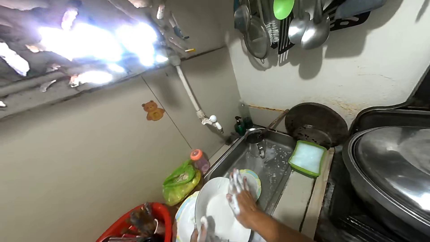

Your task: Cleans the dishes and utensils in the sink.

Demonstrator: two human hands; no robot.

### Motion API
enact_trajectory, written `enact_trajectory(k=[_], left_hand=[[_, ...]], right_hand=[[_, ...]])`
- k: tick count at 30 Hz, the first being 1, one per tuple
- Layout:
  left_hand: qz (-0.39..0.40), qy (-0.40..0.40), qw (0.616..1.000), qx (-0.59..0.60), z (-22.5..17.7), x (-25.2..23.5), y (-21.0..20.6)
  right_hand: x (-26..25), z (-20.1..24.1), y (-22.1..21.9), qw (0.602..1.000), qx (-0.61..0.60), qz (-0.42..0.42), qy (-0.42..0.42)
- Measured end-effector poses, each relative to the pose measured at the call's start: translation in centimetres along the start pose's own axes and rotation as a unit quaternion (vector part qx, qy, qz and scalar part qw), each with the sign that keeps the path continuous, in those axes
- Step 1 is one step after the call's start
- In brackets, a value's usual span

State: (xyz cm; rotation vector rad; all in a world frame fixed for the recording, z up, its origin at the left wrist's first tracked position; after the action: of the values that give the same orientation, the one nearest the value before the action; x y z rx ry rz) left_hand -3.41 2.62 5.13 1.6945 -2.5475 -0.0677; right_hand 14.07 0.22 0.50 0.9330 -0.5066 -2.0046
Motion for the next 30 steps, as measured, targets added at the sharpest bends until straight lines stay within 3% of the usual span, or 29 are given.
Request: enact_trajectory(k=[3,5,7,9,10,12,14,16,17,19,22,24,26,28,30], left_hand=[[-0.014,-0.006,1.0,-0.009,-0.6,-1.4,-0.5],[-0.059,0.007,0.998,0.002,-1.1,-2.7,1.7],[-0.047,0.029,0.998,0.026,-2.5,-3.3,3.7],[-0.005,0.052,0.996,0.07,-4.4,-3.9,4.2],[0.008,0.057,0.995,0.082,-5.2,-4.3,4.3],[0.019,0.023,0.997,0.066,-5.0,-5.7,4.5],[-0.005,-0.038,0.997,0.066,-3.5,-6.4,4.5],[-0.032,-0.079,0.987,0.139,-3.0,-5.6,4.1],[-0.058,-0.096,0.98,0.164,-3.2,-5.1,3.6],[-0.149,-0.096,0.968,0.177,-3.6,-3.5,2.2],[-0.279,-0.102,0.945,0.137,-1.7,-2.7,0.6],[-0.317,-0.149,0.936,0.046,0.8,-3.5,1.3],[-0.322,-0.159,0.933,0.004,0.5,-3.7,1.6],[-0.236,-0.176,0.955,0.03,1.5,-3.5,2.1],[-0.194,-0.171,0.965,0.041,2.1,-2.9,2.5]], right_hand=[[1.2,4.6,-1.0,0.985,-0.108,0.06,0.12],[2.5,5.8,-0.2,0.965,-0.063,0.165,0.194],[2.9,5.5,1.4,0.956,0.0,0.171,0.237],[2.0,6.4,3.6,0.952,-0.011,0.159,0.261],[1.0,7.6,5.4,0.959,-0.056,0.162,0.228],[-1.5,9.0,9.5,0.959,-0.226,0.157,0.062],[-3.7,7.5,10.9,0.899,-0.412,0.12,-0.089],[-5.5,5.5,10.4,0.835,-0.518,0.104,-0.157],[-6.2,4.5,9.9,0.832,-0.523,0.088,-0.165],[-7.3,2.6,8.0,0.87,-0.46,0.0,-0.18],[-6.8,1.8,5.2,0.929,-0.249,-0.178,-0.207],[-3.8,4.3,3.3,0.959,-0.159,-0.177,-0.153],[0.4,7.9,1.1,0.983,-0.106,-0.148,0.001],[1.6,10.2,-0.4,0.978,-0.061,-0.07,0.186],[-0.1,9.8,-0.4,0.966,-0.032,-0.045,0.253]])
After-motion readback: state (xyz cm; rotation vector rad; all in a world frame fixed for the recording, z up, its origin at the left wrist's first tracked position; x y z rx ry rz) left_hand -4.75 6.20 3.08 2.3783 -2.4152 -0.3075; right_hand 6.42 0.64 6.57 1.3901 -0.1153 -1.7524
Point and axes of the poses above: each hand's wrist, its own x-axis away from the middle knuckle, its own y-axis out of the back of the hand, z = x × y, the point moved 4 cm from there along -x, towards the middle knuckle, and after that the axes turned 4 degrees about -z, right-handed, at the moved point
